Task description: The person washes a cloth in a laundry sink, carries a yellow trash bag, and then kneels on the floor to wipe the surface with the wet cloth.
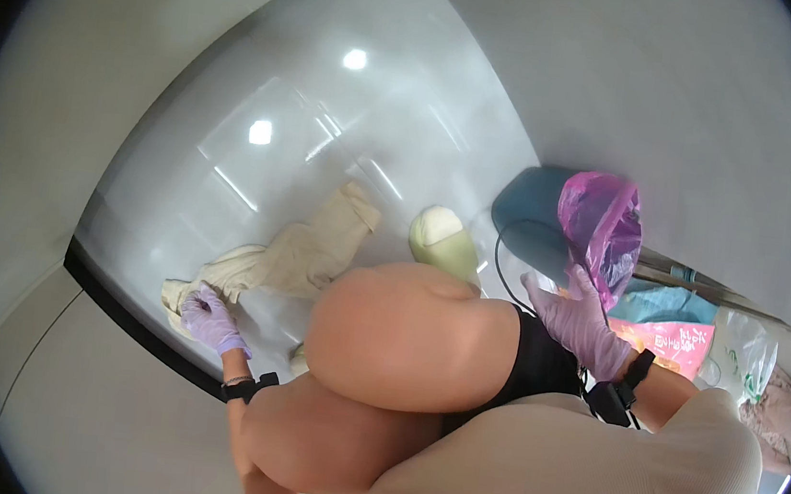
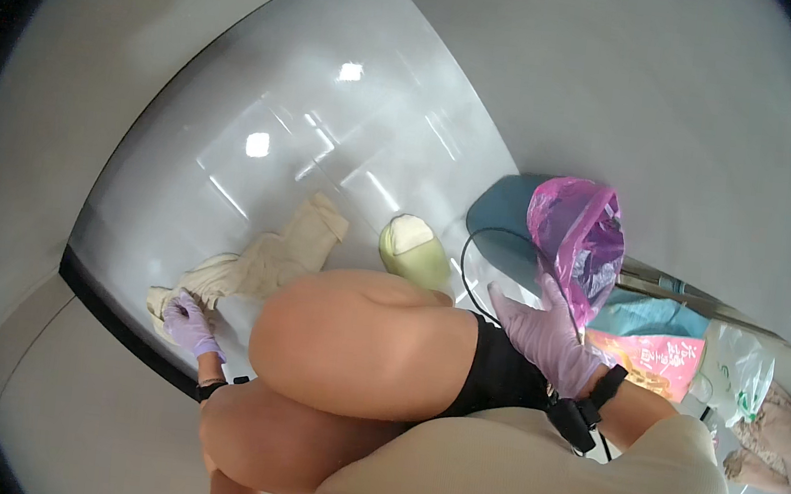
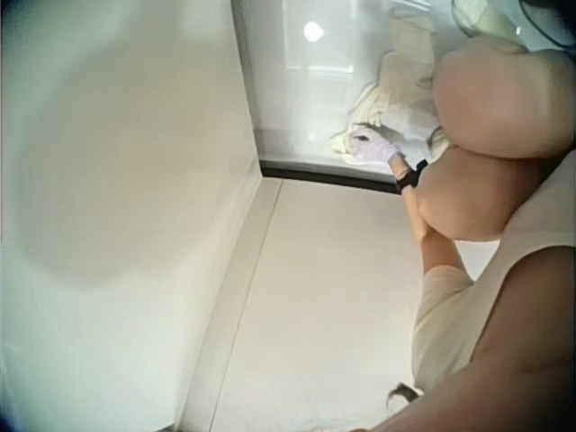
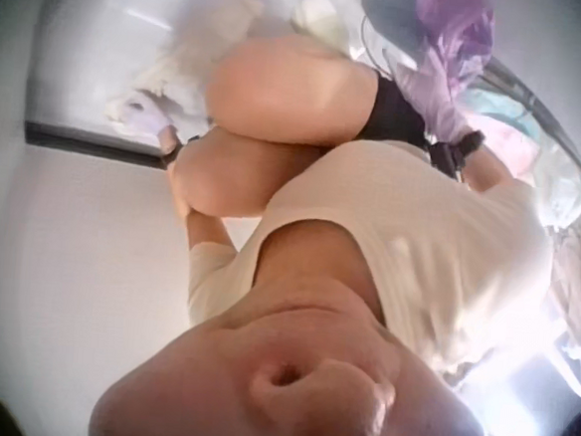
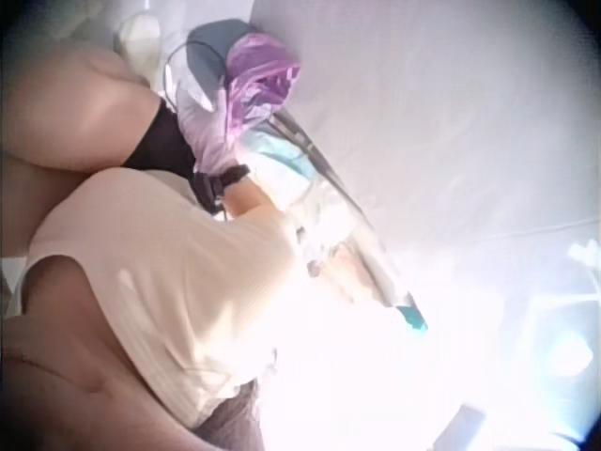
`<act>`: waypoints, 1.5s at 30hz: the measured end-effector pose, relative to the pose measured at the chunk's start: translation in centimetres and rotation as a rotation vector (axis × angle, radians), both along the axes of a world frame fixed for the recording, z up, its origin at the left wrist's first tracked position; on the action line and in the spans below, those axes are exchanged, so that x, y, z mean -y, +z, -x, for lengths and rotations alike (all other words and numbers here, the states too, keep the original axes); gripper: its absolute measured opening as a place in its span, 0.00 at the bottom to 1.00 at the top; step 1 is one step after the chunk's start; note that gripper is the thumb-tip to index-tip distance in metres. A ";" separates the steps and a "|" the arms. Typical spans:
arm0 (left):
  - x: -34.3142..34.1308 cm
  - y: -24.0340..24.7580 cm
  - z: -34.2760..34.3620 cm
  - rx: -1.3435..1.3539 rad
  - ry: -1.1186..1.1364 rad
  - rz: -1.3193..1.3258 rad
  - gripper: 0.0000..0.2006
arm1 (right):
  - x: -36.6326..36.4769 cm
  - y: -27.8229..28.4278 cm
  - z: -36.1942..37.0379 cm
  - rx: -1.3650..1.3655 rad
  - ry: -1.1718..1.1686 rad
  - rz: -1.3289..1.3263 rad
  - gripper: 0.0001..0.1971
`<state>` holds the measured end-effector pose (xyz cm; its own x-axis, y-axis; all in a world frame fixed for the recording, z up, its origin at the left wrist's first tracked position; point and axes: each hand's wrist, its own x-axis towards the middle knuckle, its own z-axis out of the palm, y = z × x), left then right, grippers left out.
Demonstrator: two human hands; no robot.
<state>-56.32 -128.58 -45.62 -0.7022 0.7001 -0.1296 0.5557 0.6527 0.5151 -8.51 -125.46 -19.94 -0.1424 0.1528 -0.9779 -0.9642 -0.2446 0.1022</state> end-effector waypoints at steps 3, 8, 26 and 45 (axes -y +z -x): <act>0.9 -0.3 0.7 -0.011 -0.026 0.016 0.17 | 1.6 0.7 0.0 0.203 -0.433 0.034 0.41; -0.3 1.6 -0.1 -0.059 -0.050 0.049 0.17 | 2.2 0.5 -2.4 0.557 -0.396 0.113 0.34; 0.6 0.4 0.1 -0.144 -0.018 0.013 0.13 | -16.6 -2.4 -2.8 0.879 0.846 -0.640 0.10; 1.6 -2.0 0.9 -0.113 -0.087 -0.040 0.13 | -22.2 -9.7 3.0 0.738 1.168 -0.432 0.31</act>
<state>-57.24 -130.17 -47.62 -0.6468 0.7623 -0.0240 0.6652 0.5792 0.4711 -11.50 -103.29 -29.65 0.1171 0.6009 -0.7907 0.0045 -0.7965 -0.6046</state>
